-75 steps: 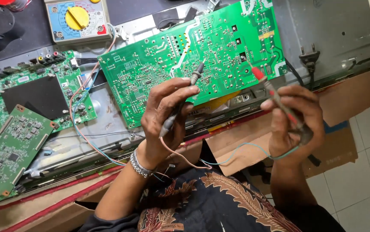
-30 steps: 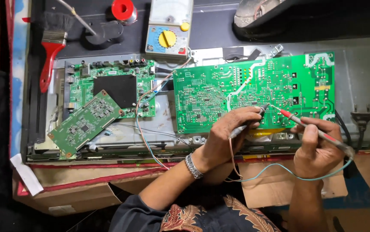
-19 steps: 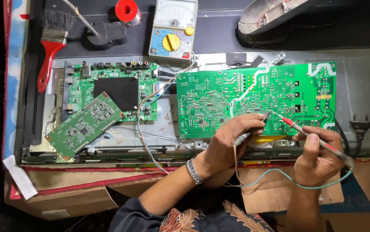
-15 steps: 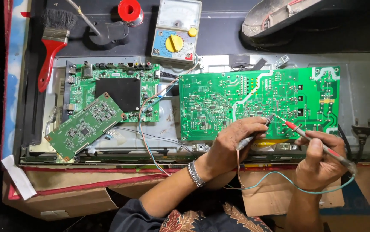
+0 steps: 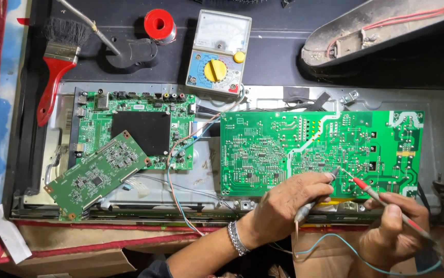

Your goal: The person uses a multimeter to test various points on a green circuit board. They hold the probes against different components and traces on the board while looking at the multimeter display.

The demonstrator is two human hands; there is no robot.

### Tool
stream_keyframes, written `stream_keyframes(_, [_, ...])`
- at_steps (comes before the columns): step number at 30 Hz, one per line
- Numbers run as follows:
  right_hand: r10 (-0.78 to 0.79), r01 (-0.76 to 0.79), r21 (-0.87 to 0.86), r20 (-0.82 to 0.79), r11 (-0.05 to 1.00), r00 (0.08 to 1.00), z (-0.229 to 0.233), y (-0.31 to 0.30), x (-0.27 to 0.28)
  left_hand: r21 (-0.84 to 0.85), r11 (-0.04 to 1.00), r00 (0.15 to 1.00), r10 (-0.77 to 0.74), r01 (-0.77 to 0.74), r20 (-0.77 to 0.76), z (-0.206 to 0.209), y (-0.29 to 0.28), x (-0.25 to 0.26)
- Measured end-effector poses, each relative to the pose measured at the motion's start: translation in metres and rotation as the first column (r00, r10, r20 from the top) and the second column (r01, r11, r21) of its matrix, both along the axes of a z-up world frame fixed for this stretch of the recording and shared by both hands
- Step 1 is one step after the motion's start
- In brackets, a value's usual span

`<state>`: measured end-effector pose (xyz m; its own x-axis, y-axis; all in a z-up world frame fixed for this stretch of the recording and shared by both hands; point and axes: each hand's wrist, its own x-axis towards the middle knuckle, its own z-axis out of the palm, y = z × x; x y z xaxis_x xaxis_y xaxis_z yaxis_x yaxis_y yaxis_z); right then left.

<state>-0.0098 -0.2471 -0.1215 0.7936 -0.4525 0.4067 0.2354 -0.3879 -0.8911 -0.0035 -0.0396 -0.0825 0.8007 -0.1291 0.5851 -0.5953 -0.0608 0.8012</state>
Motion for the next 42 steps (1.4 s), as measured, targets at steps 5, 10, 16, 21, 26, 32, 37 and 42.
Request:
stream_keyframes(5, [-0.055, 0.053, 0.020, 0.077, 0.998, 0.995, -0.023, -0.008, 0.001, 0.023, 1.000, 1.000, 0.011, -0.011, 0.003, -0.002, 0.000, 0.002])
stream_keyframes(10, [-0.084, 0.079, 0.114, 0.039, 0.990, 0.996, -0.024, -0.014, -0.012, 0.003, 0.999, 0.999, -0.050, 0.050, -0.021, 0.002, 0.006, 0.007])
stream_keyframes(16, [0.056, 0.007, 0.091, -0.661, 0.996, 0.748, -0.025, -0.145, 0.000, -0.029, 0.999, 0.998, -0.037, 0.038, 0.041, -0.010, 0.003, 0.009])
stream_keyframes(21, [0.197, 0.161, 0.227, -0.964, 0.961, 0.180, -0.105, -0.271, 0.007, -0.018, 0.994, 0.994, -0.106, 0.106, -0.008, -0.008, 0.006, 0.008])
stream_keyframes(26, [0.228, 0.225, 0.259, -0.961, 0.939, 0.154, -0.090, -0.255, 0.016, -0.003, 0.992, 0.992, -0.128, 0.128, -0.020, -0.012, 0.006, 0.007])
stream_keyframes(32, [0.271, 0.152, 0.288, -0.954, 0.946, 0.124, -0.122, -0.298, 0.007, 0.036, 0.998, 0.998, -0.050, 0.049, 0.037, -0.010, 0.004, 0.010])
stream_keyframes(37, [0.261, 0.216, 0.292, -0.951, 0.932, 0.164, -0.099, -0.266, 0.008, 0.012, 1.000, 0.997, -0.006, 0.005, 0.076, -0.010, 0.002, 0.013])
stream_keyframes(42, [0.287, 0.102, 0.322, -0.921, 0.941, 0.262, -0.115, -0.282, -0.007, -0.015, 0.995, 0.995, -0.096, 0.095, -0.008, -0.003, 0.009, 0.013])
